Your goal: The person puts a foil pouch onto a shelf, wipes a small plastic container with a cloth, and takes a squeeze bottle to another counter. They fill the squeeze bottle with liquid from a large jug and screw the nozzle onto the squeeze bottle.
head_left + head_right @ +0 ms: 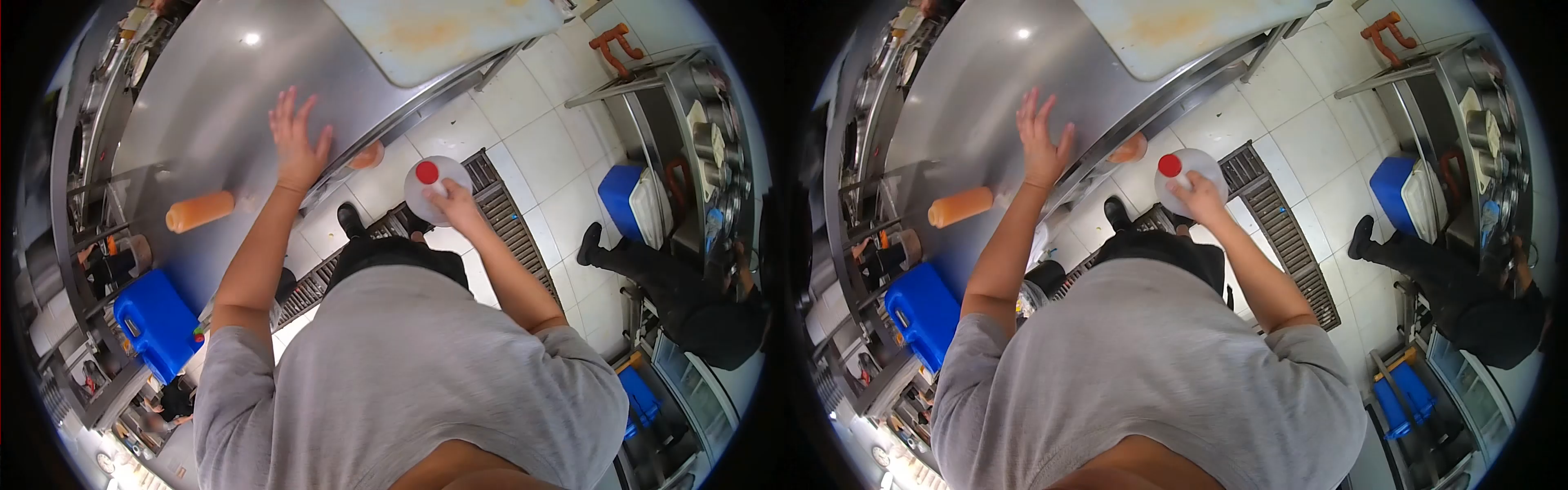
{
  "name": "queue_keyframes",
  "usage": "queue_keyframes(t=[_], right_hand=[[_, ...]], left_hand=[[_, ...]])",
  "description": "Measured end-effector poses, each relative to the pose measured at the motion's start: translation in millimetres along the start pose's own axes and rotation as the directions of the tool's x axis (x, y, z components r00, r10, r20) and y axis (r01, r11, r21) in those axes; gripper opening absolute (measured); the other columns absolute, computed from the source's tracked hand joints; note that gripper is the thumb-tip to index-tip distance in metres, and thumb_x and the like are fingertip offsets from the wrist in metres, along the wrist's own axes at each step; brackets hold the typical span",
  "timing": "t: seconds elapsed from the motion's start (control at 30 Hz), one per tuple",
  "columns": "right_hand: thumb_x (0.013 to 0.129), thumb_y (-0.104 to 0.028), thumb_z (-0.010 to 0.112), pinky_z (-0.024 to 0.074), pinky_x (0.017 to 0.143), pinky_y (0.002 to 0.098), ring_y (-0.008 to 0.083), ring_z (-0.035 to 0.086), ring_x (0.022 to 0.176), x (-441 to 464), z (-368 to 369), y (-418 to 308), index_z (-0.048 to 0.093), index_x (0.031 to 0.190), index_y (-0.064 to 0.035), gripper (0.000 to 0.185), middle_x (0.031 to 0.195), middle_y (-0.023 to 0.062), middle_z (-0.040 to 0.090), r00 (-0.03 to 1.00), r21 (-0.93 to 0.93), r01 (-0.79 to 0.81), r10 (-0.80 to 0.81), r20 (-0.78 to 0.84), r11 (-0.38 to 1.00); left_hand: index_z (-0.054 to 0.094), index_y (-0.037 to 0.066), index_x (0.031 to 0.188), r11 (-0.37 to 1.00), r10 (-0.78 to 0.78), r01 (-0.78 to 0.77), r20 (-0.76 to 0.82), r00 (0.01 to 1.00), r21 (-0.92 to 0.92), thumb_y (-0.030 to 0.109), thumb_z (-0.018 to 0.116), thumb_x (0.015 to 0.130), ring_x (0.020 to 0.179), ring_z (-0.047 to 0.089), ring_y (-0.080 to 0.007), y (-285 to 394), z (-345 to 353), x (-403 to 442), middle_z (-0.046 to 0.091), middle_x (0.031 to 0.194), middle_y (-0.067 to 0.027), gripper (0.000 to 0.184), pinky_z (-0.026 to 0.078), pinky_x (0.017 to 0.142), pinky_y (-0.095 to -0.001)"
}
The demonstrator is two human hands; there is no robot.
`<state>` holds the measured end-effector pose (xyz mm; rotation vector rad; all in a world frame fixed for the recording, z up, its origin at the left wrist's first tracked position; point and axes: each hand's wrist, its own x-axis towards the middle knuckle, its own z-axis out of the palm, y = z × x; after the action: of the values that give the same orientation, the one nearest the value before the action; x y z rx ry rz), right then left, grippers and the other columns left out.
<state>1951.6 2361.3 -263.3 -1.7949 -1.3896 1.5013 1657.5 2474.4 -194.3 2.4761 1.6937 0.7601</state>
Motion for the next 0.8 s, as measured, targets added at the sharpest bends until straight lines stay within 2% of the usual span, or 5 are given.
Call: queue_keyframes(t=[0.17, 0.2, 0.3, 0.37, 0.8], right_hand=[[0.09, -0.031, 0.062, 0.0448, 0.073, 0.0417, 0.0339, 0.06, 0.081, 79, 68, 118, 0.056, 0.087, 0.0032, 0.035, 0.081, 0.0224, 0.061, 1.0, 0.21, 0.025, -0.022, -0.02, 0.977], [0.091, -0.022, 0.061, 0.0432, 0.063, 0.031, 0.014, 0.053, 0.068, 99, 84, 138, 0.057, 0.09, -0.0013, 0.021, 0.071, 0.008, 0.056, 0.996, 0.271, 0.03, -0.007, -0.086, 0.962], [0.092, -0.022, 0.061, 0.0449, 0.066, 0.0307, 0.0144, 0.053, 0.069, 166, 111, 183, 0.058, 0.096, -0.0007, 0.022, 0.075, 0.0108, 0.058, 0.991, 0.106, -0.106, 0.114, -0.075, 0.989], [0.088, -0.022, 0.065, 0.043, 0.062, 0.0449, 0.0316, 0.061, 0.067, 206, 125, 179, 0.057, 0.086, 0.0028, 0.026, 0.072, 0.0185, 0.062, 0.966, 0.244, -0.22, 0.246, -0.081, 0.944], [0.081, -0.018, 0.067, 0.0464, 0.067, 0.0408, 0.0294, 0.063, 0.074, 303, 143, 218, 0.06, 0.098, -0.0007, 0.026, 0.08, 0.0175, 0.065, 0.938, 0.217, -0.26, 0.299, -0.174, 0.941]], left_hand=[[0.043, 0.005, 0.135, 0.992, -0.12, 0.123, 0.093, 0.988, -0.019, 0.027, 0.07, 0.079, 0.14, 0.023, -0.0397, -19, 33, -2, 0.029, 0.149, -0.0199, 0.066, 0.012, 0.113, -0.0568], [0.042, 0.005, 0.135, 0.992, -0.117, 0.12, 0.092, 0.989, -0.027, 0.028, 0.07, 0.079, 0.14, 0.023, -0.0402, -22, 33, -3, 0.029, 0.149, -0.0201, 0.067, 0.012, 0.113, -0.0571], [0.042, 0.004, 0.134, 0.989, -0.132, 0.139, 0.142, 0.981, -0.043, 0.03, 0.07, 0.079, 0.139, 0.024, -0.0417, -26, 32, -7, 0.031, 0.148, -0.0205, 0.067, 0.012, 0.113, -0.058], [0.043, 0.004, 0.132, 0.989, -0.133, 0.141, 0.147, 0.98, -0.047, 0.03, 0.07, 0.079, 0.138, 0.026, -0.0425, -29, 34, -5, 0.033, 0.146, -0.0207, 0.065, 0.014, 0.112, -0.0582], [0.05, 0.004, 0.12, 0.98, -0.177, 0.192, 0.224, 0.958, -0.045, 0.029, 0.065, 0.083, 0.135, 0.033, -0.0411, -31, 30, -2, 0.042, 0.14, -0.0193, 0.047, 0.021, 0.112, -0.0542]])
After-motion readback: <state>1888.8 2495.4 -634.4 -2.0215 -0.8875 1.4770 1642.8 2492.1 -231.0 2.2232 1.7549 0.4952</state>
